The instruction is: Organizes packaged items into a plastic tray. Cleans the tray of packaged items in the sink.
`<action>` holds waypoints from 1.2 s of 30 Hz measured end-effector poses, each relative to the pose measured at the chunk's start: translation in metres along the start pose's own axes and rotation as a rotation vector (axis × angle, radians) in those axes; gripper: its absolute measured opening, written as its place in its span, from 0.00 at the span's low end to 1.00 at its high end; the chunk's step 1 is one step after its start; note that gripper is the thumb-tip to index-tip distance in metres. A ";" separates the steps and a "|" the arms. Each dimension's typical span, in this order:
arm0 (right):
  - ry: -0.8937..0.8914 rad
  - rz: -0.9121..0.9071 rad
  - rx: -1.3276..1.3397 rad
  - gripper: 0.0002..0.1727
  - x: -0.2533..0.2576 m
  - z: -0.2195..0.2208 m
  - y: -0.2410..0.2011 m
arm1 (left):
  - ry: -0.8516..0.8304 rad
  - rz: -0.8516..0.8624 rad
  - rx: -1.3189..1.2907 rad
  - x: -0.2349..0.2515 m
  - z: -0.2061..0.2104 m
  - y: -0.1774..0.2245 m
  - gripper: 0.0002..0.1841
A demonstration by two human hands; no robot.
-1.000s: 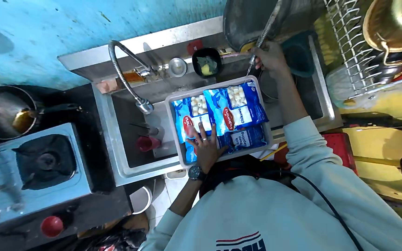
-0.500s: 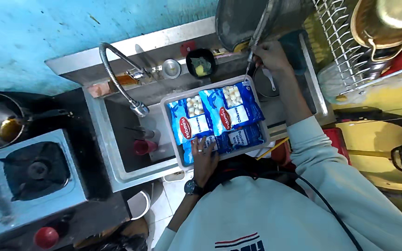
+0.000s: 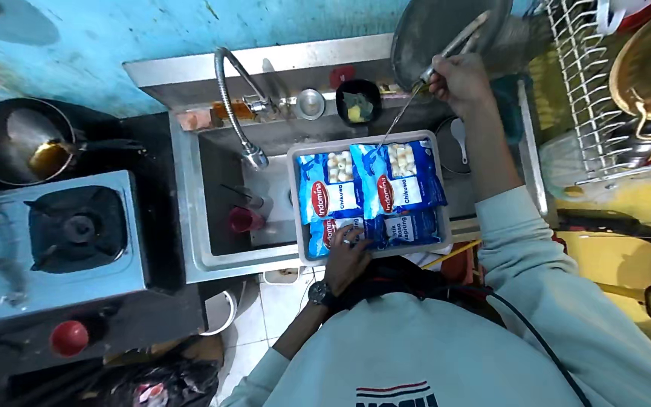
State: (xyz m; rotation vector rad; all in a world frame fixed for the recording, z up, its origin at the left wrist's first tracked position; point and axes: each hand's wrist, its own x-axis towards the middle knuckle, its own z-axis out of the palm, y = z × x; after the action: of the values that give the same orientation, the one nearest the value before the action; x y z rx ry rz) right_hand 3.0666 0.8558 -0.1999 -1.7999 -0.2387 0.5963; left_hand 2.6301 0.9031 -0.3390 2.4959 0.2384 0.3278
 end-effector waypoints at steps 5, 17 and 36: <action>-0.031 0.009 -0.086 0.15 0.012 0.003 0.012 | 0.027 -0.017 -0.011 0.001 0.000 0.002 0.09; -0.083 0.052 -0.177 0.19 0.006 -0.016 0.040 | 0.063 -0.032 0.045 0.002 0.009 -0.001 0.08; -0.056 0.016 -0.101 0.16 -0.011 -0.036 0.042 | 0.088 -0.054 -0.057 0.001 0.004 -0.004 0.08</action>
State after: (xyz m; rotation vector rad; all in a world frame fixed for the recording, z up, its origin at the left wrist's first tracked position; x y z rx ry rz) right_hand 3.0700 0.8078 -0.2286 -1.8854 -0.2978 0.6566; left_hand 2.6323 0.9041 -0.3441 2.4171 0.3266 0.4171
